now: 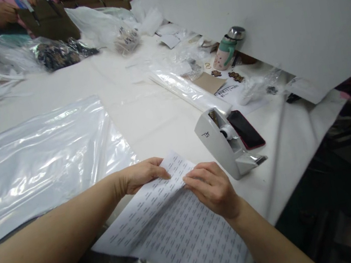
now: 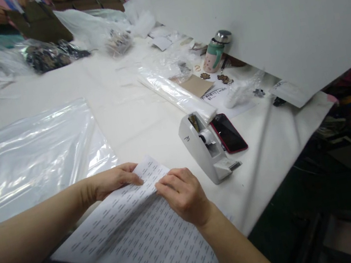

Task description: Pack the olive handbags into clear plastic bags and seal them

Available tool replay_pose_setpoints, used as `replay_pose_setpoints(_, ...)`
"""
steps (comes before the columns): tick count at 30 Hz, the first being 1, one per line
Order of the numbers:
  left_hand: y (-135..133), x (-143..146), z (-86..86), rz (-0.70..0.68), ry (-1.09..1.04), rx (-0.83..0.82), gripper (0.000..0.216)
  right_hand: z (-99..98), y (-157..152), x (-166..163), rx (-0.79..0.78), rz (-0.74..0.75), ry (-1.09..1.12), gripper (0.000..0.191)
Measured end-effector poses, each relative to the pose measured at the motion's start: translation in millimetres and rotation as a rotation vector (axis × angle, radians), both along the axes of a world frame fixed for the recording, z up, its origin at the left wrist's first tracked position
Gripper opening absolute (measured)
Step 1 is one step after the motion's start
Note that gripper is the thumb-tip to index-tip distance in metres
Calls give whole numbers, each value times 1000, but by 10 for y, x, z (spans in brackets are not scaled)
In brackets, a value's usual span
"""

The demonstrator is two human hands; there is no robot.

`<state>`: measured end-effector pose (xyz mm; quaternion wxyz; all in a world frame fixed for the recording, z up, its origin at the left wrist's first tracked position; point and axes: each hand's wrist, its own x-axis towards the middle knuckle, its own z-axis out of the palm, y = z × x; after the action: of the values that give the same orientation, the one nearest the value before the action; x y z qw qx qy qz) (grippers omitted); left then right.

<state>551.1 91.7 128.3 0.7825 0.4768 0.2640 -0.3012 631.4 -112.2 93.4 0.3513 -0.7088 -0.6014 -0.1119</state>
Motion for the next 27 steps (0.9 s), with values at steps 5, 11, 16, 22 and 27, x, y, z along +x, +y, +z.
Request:
replay_pose_setpoints(5, 9, -26, -49, 33, 4, -26, 31, -109, -61, 30, 86, 10, -20, 27)
replay_pose_setpoints(11, 120, 61, -23, -122, -111, 243, 49, -61, -82, -17, 134, -18, 91, 19)
replay_pose_setpoints(16, 500, -3, 261, -175, -320, 1233, 70, 174, 65, -168, 261, -210, 999, 9)
replay_pose_setpoints(22, 724, -1439, 1265, 174, -449, 1710, 44, 494, 323, -510, 159, -116, 1674, 27)
replay_pose_setpoints(27, 426, -3187, 1607, 500, -153, 1973, 30, 705, 658, -1005, -134, 112, 1642, 30)
